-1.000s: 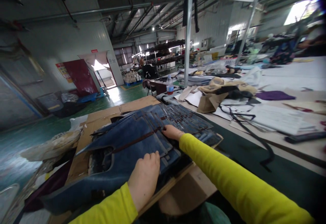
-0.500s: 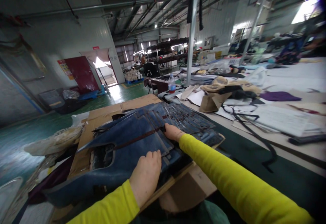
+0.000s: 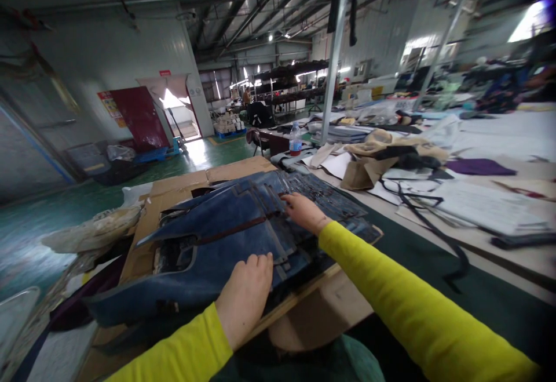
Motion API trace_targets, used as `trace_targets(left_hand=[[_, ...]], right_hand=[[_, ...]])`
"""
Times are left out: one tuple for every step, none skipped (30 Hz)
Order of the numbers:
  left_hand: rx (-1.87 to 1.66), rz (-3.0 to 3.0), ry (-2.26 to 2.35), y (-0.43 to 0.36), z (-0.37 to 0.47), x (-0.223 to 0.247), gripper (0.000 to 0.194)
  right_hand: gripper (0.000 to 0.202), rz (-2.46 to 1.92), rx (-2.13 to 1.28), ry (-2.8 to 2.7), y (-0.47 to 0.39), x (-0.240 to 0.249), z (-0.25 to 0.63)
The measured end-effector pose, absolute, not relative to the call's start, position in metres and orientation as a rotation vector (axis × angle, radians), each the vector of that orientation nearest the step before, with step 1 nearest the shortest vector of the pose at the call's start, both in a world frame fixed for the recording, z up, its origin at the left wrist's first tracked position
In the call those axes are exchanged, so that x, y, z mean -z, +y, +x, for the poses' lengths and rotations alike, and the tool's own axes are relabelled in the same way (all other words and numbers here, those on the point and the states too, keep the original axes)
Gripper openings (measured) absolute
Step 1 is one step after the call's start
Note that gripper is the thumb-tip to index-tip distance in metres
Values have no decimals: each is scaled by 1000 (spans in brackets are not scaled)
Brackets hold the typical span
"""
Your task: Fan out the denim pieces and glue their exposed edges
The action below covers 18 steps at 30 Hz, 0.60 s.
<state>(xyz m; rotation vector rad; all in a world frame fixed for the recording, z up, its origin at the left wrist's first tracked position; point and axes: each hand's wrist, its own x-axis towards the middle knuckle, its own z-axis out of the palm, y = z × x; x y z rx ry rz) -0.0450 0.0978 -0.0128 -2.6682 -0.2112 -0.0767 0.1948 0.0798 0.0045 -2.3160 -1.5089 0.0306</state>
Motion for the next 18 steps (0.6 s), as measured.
trace_targets(left_hand=[[76,-2673,-214,98,-45,13,48],[75,-2679,-214,98,-45,13,48],[73,-2687,-214,98,-45,14,48],[71,-2696,-220,98,-45,14,48],[71,-2706,-234,97,-45,14,47],[68,-2720,-247,96,-45,14,47],[64,-2740,-260,95,-44,14,46],[59,-2766,-274,95,-45,13,46],[57,-2800,-286,95,-46,12,47],[60,-2841,-295,95,-48,11,48],[72,-2888,-296,96,-52,9,50],[90,-2942,-290,98,-59,6,52],[114,-3001,-281,101,-68,3,53],[144,-3062,-265,105,-80,-2,51],[178,-3122,-257,110,-95,-7,47],[226,-3170,-278,116,-113,-12,43],[297,-3193,-349,122,-134,-17,39],[397,-3176,-472,129,-158,-22,36]], right_hand=[[36,-2273,57,-1494,78,-12,189],[39,-2207,148,-1498,76,-18,182],[40,-2127,231,-1522,74,-21,173],[41,-2045,297,-1562,73,-20,163],[42,-1988,314,-1629,73,-16,153],[43,-1971,278,-1706,73,-8,145],[44,-2002,180,-1786,74,1,138],[45,-2064,35,-1865,76,12,132],[46,-2103,-53,-1899,78,22,129],[47,-2125,-110,-1926,80,31,127],[48,-2135,-138,-1942,83,38,127],[49,-2132,-142,-1949,85,42,128],[50,-2125,-145,-1963,87,45,130],[50,-2116,-150,-1977,88,47,133],[49,-2092,-150,-1999,89,50,137],[47,-2053,-138,-2031,89,54,142],[45,-1997,-125,-2076,90,60,148],[43,-1913,-108,-2141,91,68,156]])
